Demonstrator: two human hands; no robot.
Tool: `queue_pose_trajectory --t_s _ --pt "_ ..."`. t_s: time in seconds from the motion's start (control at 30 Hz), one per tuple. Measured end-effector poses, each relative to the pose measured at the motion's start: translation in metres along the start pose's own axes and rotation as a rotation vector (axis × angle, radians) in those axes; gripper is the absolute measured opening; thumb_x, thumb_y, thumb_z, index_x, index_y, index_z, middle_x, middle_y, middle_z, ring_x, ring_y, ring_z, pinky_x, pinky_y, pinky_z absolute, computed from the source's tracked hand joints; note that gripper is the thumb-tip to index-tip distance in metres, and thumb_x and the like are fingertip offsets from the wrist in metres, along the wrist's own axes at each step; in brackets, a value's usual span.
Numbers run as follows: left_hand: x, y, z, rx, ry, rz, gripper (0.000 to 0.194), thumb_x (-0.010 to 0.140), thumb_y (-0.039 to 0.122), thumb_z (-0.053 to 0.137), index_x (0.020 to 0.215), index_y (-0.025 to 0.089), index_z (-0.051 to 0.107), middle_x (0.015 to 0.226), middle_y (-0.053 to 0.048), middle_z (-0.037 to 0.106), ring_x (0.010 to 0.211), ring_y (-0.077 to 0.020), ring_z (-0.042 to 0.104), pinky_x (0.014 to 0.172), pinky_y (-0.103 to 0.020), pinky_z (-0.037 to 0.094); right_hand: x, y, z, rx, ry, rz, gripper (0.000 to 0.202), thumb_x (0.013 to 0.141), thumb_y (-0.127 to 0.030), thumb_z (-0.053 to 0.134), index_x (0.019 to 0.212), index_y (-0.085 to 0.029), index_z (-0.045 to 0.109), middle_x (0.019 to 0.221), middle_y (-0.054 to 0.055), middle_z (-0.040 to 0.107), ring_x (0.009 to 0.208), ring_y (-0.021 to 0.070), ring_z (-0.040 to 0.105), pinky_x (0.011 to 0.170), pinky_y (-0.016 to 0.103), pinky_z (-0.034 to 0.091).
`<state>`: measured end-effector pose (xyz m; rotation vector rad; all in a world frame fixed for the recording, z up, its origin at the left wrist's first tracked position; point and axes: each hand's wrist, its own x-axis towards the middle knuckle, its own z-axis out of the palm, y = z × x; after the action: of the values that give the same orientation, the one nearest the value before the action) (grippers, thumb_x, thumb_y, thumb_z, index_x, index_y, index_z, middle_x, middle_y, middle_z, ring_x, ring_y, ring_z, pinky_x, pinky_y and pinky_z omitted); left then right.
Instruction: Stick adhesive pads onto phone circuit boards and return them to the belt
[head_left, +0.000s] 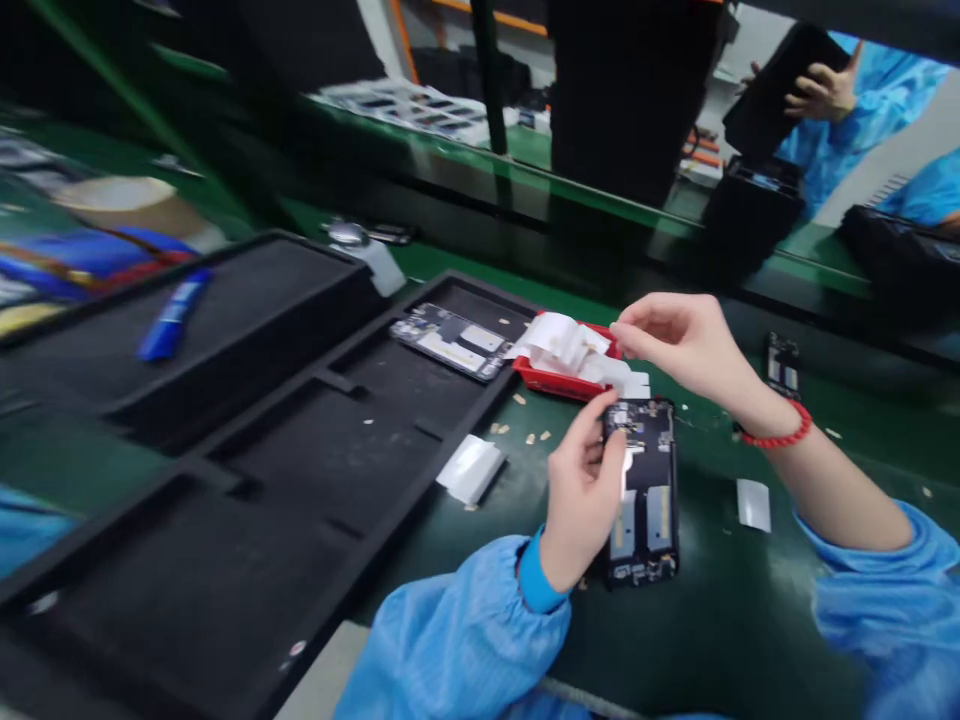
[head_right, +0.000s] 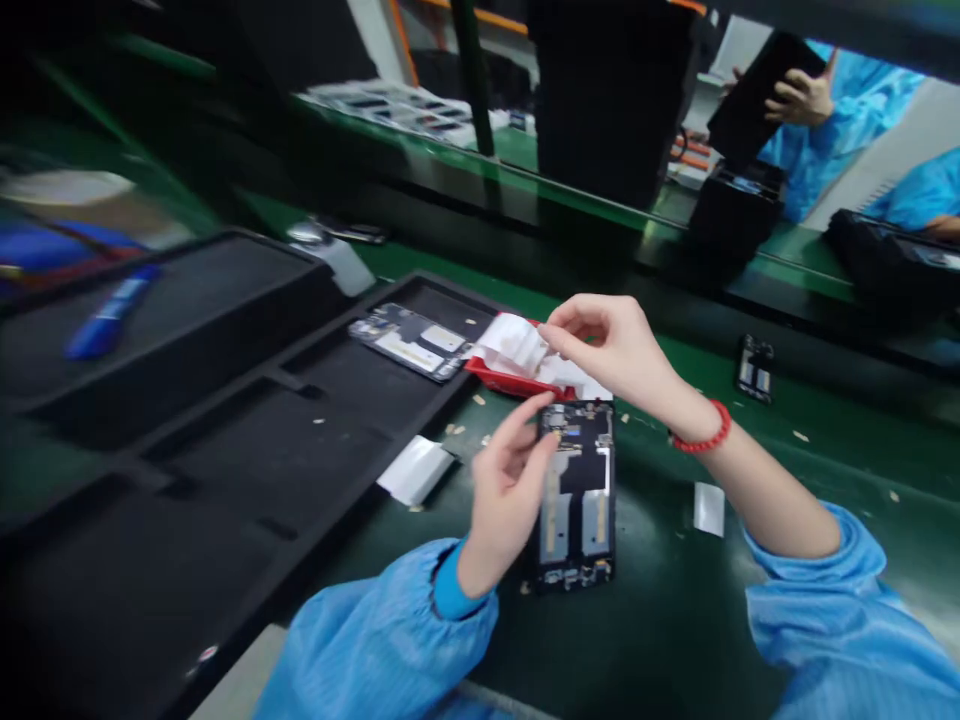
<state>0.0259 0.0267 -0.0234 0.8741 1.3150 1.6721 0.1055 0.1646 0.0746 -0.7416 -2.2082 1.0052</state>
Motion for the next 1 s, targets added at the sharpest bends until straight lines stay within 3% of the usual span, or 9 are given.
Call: queue_pose_trajectory --t_s 0.1,0.2,0.27,0.47,0.83,1.0 --pt "-0.007 0.005 -0.002 0.078 0.091 0.157 0.036 0.094 0.026 0.06 0.129 0.016 0.064 0.106 -0.008 0.079 0.087 -0.0173 0.077 0.076 -0.024 0.063 -0.057 -0.014 -0.004 -0.071 0.224 -0.041 0.007 0.087 -0.023 0.071 0.08 -0.02 0.071 0.093 0.005 0.073 0.089 0.0189 0.07 0.081 0.033 0.059" --pt "-0.016 0.007 -0.001 0.24 0.149 0.339 0.029 0.094 0.022 0.062 0.121 0.015 0.069 0.105 -0.006 0.08 0.085 -0.0174 0.079 0.076 -0.024 0.065 -0.098 -0.022 0.002 -0.122 0.247 -0.01 0.008 0.084 -0.017 0.073 0.08 -0.023 0.074 0.108 0.007 0.068 0.105 0.0221 0.068 0.095 0.038 0.056" --pt "-0.02 0.006 -0.001 0.323 0.184 0.45 0.026 0.093 0.018 0.064 0.118 0.015 0.07 0.105 -0.006 0.081 0.083 -0.0166 0.079 0.077 -0.023 0.065 -0.11 -0.022 0.008 -0.116 0.246 0.022 0.007 0.083 -0.018 0.076 0.079 -0.024 0.075 0.116 0.008 0.067 0.11 0.0237 0.066 0.1 0.041 0.055" --pt "-0.022 0.005 -0.003 0.407 0.264 0.597 0.033 0.09 0.011 0.068 0.122 0.018 0.071 0.108 -0.004 0.081 0.08 -0.015 0.079 0.074 -0.023 0.065 -0.111 -0.022 0.016 -0.036 0.205 0.059 0.008 0.08 -0.023 0.083 0.077 -0.023 0.076 0.139 0.008 0.061 0.129 0.0278 0.06 0.114 0.047 0.049" --pt "-0.026 0.009 -0.001 0.355 0.327 0.592 0.046 0.088 0.008 0.071 0.13 0.029 0.069 0.106 0.002 0.081 0.076 -0.0126 0.077 0.069 -0.022 0.065 -0.11 -0.025 0.021 -0.024 0.225 0.037 0.012 0.085 -0.015 0.077 0.076 -0.023 0.074 0.132 0.007 0.066 0.12 0.0248 0.066 0.11 0.046 0.054" --pt "-0.026 0.01 0.005 0.281 0.435 0.625 0.046 0.085 0.008 0.075 0.126 0.028 0.073 0.103 0.003 0.082 0.071 -0.012 0.076 0.066 -0.02 0.063 -0.112 -0.023 0.036 0.067 0.367 -0.027 0.013 0.085 -0.011 0.076 0.078 -0.021 0.073 0.127 0.008 0.069 0.114 0.0242 0.069 0.103 0.045 0.057"
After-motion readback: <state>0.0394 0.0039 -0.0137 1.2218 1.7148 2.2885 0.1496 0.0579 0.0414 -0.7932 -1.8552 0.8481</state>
